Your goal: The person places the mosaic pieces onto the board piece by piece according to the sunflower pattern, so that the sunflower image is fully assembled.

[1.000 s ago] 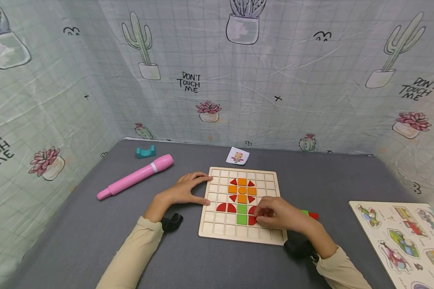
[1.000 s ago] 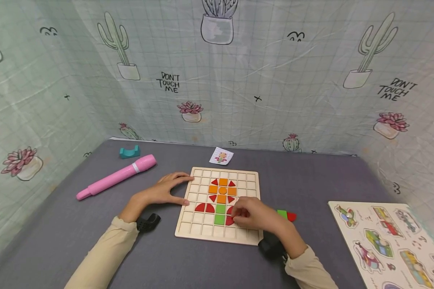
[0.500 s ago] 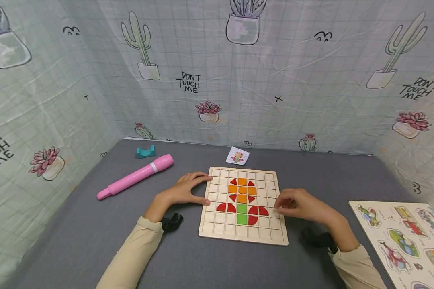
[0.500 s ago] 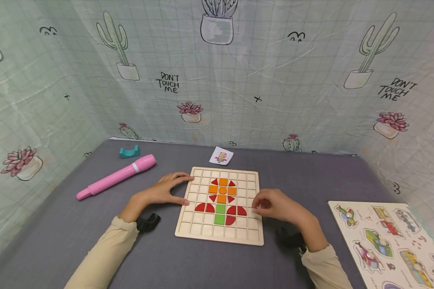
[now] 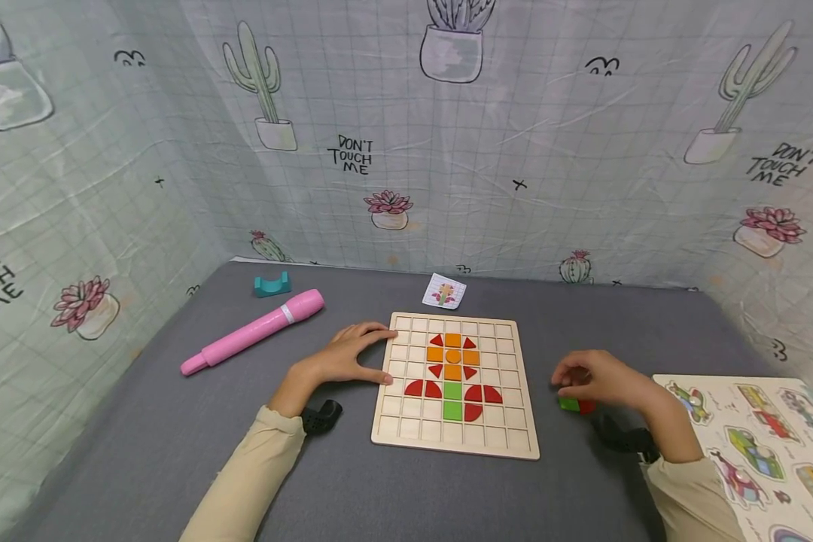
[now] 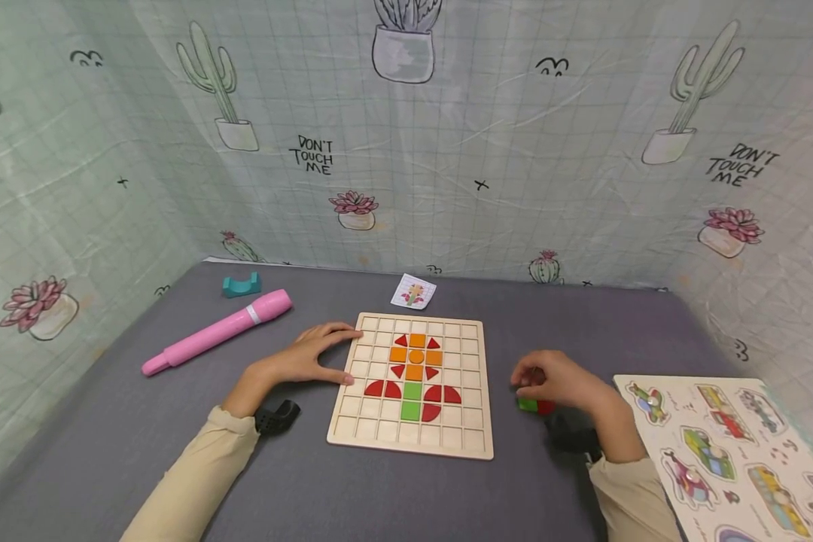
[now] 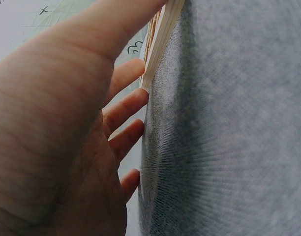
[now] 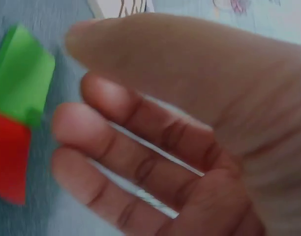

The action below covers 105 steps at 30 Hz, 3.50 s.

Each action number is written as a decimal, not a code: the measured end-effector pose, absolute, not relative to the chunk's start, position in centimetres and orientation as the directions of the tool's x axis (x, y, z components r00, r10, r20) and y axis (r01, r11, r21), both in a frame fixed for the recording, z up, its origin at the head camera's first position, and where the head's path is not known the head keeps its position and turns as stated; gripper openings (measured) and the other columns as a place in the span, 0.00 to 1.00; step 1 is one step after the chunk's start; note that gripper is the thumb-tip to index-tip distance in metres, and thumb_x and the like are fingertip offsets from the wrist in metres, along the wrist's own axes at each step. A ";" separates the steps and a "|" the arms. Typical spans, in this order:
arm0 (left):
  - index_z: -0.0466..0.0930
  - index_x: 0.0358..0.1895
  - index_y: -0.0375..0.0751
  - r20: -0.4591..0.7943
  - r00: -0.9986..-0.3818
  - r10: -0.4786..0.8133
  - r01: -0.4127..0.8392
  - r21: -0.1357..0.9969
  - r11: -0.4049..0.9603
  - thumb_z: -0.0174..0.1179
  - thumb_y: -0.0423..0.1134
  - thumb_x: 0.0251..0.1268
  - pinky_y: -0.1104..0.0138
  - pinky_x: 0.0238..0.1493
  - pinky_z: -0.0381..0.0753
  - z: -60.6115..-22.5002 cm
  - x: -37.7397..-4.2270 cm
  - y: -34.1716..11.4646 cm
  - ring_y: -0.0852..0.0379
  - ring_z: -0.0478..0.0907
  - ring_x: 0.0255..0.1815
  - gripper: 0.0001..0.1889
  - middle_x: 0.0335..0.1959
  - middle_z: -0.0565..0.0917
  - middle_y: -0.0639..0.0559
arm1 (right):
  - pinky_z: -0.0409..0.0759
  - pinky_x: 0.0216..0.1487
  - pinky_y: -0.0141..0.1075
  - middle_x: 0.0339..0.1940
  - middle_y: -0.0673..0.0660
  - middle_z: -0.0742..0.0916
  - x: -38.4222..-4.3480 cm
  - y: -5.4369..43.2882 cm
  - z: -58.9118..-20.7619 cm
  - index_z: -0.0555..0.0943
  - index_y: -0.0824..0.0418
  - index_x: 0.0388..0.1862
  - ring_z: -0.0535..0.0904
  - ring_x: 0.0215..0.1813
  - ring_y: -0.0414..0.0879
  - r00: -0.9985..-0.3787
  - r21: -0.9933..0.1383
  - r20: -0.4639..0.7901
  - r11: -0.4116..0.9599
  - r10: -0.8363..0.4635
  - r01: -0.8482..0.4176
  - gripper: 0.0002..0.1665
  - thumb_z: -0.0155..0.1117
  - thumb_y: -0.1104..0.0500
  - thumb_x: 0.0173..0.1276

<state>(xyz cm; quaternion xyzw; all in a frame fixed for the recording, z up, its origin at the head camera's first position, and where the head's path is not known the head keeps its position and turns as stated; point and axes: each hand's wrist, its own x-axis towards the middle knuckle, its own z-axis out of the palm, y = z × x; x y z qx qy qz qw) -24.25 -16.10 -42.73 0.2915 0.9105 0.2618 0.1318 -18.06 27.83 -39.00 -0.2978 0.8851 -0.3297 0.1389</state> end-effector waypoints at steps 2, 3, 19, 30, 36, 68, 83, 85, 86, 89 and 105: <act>0.64 0.73 0.49 -0.087 -0.795 0.600 0.462 0.554 0.693 0.69 0.57 0.55 0.39 0.70 0.48 -42.8 -24.3 -16.1 0.41 0.56 0.73 0.42 0.71 0.64 0.45 | 0.77 0.31 0.33 0.31 0.50 0.83 -18.1 28.5 -39.1 0.83 0.67 0.36 0.76 0.31 0.33 -0.785 -0.685 -0.085 0.608 -0.614 -0.401 0.07 0.70 0.65 0.62; 0.64 0.73 0.49 -0.085 -0.795 0.601 0.464 0.554 0.692 0.69 0.57 0.55 0.39 0.70 0.48 -42.8 -24.3 -16.1 0.41 0.56 0.73 0.42 0.71 0.64 0.45 | 0.77 0.31 0.33 0.31 0.49 0.83 -18.1 28.8 -39.2 0.83 0.67 0.36 0.75 0.30 0.34 -0.786 -0.686 -0.097 0.613 -0.611 -0.392 0.07 0.70 0.64 0.61; 0.65 0.73 0.48 -0.085 -0.792 0.604 0.463 0.561 0.686 0.69 0.57 0.55 0.39 0.70 0.48 -42.6 -24.2 -16.1 0.40 0.56 0.73 0.42 0.71 0.64 0.44 | 0.78 0.35 0.34 0.37 0.53 0.80 -18.2 30.2 -39.8 0.81 0.71 0.42 0.74 0.36 0.39 -0.762 -0.693 -0.146 0.615 -0.631 -0.376 0.20 0.77 0.65 0.51; 0.65 0.72 0.48 -0.082 -0.793 0.604 0.466 0.558 0.687 0.69 0.56 0.55 0.39 0.70 0.48 -42.8 -24.2 -16.2 0.40 0.56 0.73 0.42 0.70 0.64 0.44 | 0.79 0.35 0.33 0.33 0.52 0.83 -18.2 29.2 -39.7 0.82 0.68 0.38 0.76 0.33 0.37 -0.794 -0.651 -0.140 0.659 -0.591 -0.377 0.13 0.74 0.65 0.54; 0.65 0.73 0.48 -0.080 -0.794 0.603 0.468 0.552 0.690 0.69 0.57 0.55 0.39 0.70 0.48 -43.0 -24.3 -16.2 0.40 0.57 0.73 0.42 0.70 0.64 0.44 | 0.78 0.33 0.33 0.33 0.53 0.82 -18.2 29.1 -39.9 0.83 0.69 0.37 0.76 0.32 0.36 -0.810 -0.626 -0.100 0.669 -0.578 -0.400 0.13 0.75 0.66 0.53; 0.64 0.73 0.50 -0.084 -0.799 0.595 0.460 0.552 0.695 0.69 0.58 0.55 0.39 0.70 0.47 -43.3 -24.4 -16.2 0.40 0.56 0.73 0.42 0.71 0.64 0.44 | 0.77 0.30 0.32 0.30 0.51 0.83 -18.2 27.0 -39.1 0.83 0.65 0.35 0.74 0.29 0.35 -0.822 -0.512 0.066 0.688 -0.566 -0.514 0.09 0.74 0.66 0.56; 0.64 0.73 0.51 -0.085 -0.798 0.597 0.465 0.544 0.699 0.69 0.59 0.54 0.40 0.71 0.48 -43.2 -24.5 -16.1 0.41 0.56 0.73 0.43 0.71 0.64 0.46 | 0.75 0.30 0.32 0.31 0.48 0.79 -16.9 22.4 -37.7 0.83 0.63 0.39 0.71 0.30 0.36 -0.815 -0.536 0.058 0.670 -0.577 -0.513 0.09 0.72 0.64 0.60; 0.65 0.73 0.50 -0.076 -0.797 0.599 0.471 0.544 0.695 0.69 0.59 0.54 0.40 0.70 0.48 -43.2 -24.5 -16.1 0.40 0.56 0.72 0.43 0.70 0.64 0.45 | 0.76 0.31 0.32 0.32 0.48 0.79 -16.8 21.9 -37.7 0.83 0.63 0.40 0.72 0.30 0.37 -0.809 -0.536 0.049 0.668 -0.585 -0.516 0.10 0.72 0.64 0.60; 0.64 0.73 0.51 -0.078 -0.798 0.598 0.470 0.541 0.698 0.69 0.60 0.54 0.41 0.71 0.48 -43.2 -24.5 -16.0 0.41 0.56 0.73 0.43 0.70 0.64 0.46 | 0.76 0.32 0.32 0.33 0.49 0.80 -16.8 21.6 -37.8 0.83 0.63 0.40 0.72 0.31 0.37 -0.805 -0.537 0.044 0.665 -0.592 -0.519 0.10 0.72 0.63 0.60; 0.64 0.73 0.51 -0.084 -0.802 0.592 0.465 0.536 0.705 0.69 0.59 0.54 0.41 0.71 0.48 -43.3 -24.5 -16.1 0.42 0.56 0.73 0.43 0.71 0.64 0.46 | 0.77 0.33 0.32 0.35 0.50 0.80 -16.9 20.5 -38.1 0.84 0.63 0.41 0.72 0.32 0.38 -0.785 -0.547 0.024 0.649 -0.619 -0.528 0.11 0.72 0.61 0.61; 0.64 0.73 0.51 -0.079 -0.795 0.602 0.468 0.551 0.691 0.70 0.57 0.54 0.42 0.71 0.46 -43.0 -24.4 -16.2 0.42 0.55 0.73 0.42 0.71 0.64 0.47 | 0.72 0.32 0.28 0.35 0.50 0.80 -16.9 15.1 -39.5 0.84 0.60 0.41 0.71 0.32 0.39 -0.711 -0.544 0.038 0.582 -0.702 -0.604 0.08 0.70 0.61 0.63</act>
